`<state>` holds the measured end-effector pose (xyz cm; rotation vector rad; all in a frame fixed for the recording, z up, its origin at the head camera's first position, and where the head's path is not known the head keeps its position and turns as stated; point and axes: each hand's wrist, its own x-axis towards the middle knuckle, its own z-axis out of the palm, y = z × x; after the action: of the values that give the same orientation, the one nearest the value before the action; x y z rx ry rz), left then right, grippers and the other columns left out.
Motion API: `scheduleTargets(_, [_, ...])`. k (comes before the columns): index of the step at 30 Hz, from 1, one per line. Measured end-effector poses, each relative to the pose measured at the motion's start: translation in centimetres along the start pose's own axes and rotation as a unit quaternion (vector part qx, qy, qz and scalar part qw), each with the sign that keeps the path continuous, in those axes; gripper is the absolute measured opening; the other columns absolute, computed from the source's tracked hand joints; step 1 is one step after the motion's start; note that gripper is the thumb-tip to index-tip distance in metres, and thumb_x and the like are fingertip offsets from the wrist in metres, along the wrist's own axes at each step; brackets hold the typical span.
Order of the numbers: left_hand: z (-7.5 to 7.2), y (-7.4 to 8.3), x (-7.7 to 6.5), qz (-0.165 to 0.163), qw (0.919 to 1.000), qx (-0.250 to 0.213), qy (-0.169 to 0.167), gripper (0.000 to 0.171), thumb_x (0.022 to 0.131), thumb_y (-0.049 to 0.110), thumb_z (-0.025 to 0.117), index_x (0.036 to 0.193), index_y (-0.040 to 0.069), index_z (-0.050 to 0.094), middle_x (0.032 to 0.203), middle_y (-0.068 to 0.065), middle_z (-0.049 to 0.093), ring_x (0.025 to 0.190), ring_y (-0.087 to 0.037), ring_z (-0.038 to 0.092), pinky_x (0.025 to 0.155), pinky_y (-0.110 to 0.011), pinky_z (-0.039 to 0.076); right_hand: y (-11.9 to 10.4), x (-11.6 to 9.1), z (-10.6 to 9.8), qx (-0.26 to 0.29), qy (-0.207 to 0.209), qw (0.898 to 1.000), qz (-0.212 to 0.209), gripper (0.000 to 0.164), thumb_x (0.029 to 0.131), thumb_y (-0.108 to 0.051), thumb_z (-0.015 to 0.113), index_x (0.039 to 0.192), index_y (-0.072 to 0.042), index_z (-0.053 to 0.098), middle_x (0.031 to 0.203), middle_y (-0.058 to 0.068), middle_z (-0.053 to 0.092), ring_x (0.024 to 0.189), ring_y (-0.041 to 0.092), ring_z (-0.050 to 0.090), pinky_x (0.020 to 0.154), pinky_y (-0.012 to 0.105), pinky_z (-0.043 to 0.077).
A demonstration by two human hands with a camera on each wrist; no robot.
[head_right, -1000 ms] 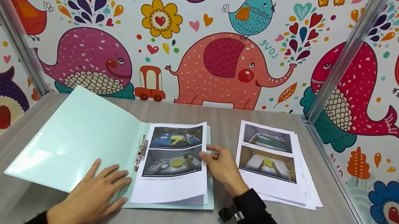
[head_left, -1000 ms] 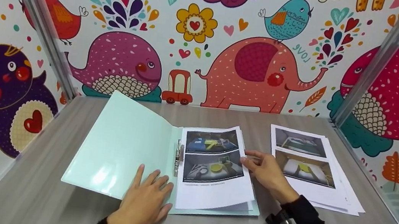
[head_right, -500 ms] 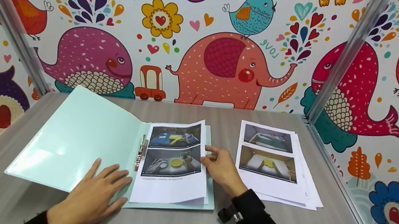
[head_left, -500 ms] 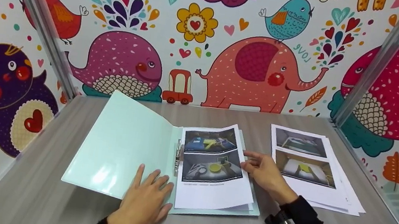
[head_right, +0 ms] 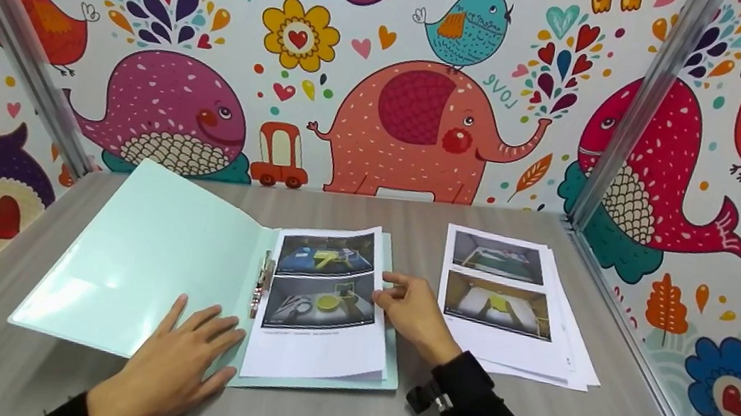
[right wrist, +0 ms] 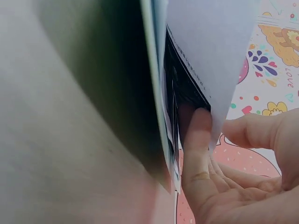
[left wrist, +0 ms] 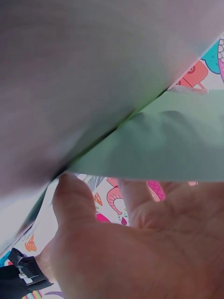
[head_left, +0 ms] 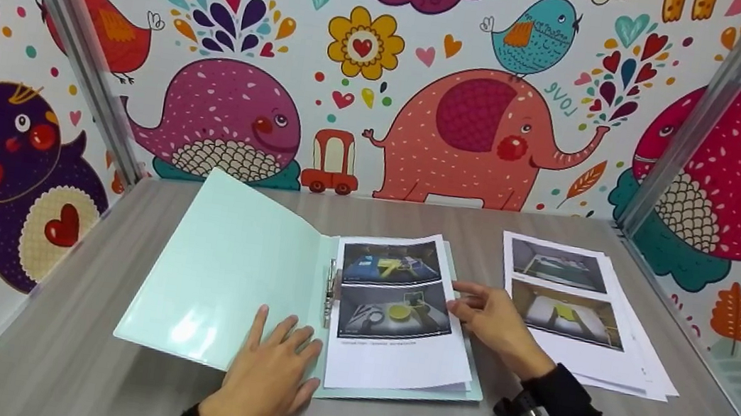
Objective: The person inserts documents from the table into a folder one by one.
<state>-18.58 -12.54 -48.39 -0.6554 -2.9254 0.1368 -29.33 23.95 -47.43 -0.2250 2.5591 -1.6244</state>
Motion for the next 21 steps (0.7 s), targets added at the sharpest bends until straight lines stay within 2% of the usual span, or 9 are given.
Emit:
scheduleTargets(6, [-0.1,0.0,0.1,-0.005,0.9999,-0.004,-0.012,0.051,0.106,0.051,0.08,0.143,0.017,0.077,0.155,-0.008,0.076,0.155,-0.038,0.064,0.137,-0.078,0.037,0.1,-0.1,-0.3,0.02,0.004,1.0,0.005,0.049,0.109,-0.004,0.073,0.153,0.016,0.064,0.121,0.026,0.083,0.098,0.019,0.077,0.076,0.026,0.067])
scheduleTargets(11, [-0.2,0.0,0.1,-0.005,0.9999,-0.007,-0.009,0.05,0.105,0.051,0.081,0.143,0.017,0.078,0.155,-0.008,0.076,0.155,-0.039,0.064,0.137,-0.078,0.037,0.2,-0.1,-0.7,0.03,0.004,1.0,0.007,0.047,0.11,-0.001,0.071,0.152,0.02,0.062,0.116,0.029,0.082,0.091,0.02,0.081,0.073,0.029,0.071])
scheduleTargets(21, [-0.1,0.0,0.1,-0.003,1.0,-0.007,0.0,0.051,0.105,0.051,0.081,0.142,0.017,0.078,0.154,-0.008,0.077,0.154,-0.038,0.065,0.137,-0.077,0.038,0.2,-0.3,-1.3,0.005,0.013,1.0,0.013,0.04,0.111,-0.002,0.072,0.144,0.021,0.068,0.113,0.032,0.083,0.084,0.022,0.085,0.067,0.028,0.07])
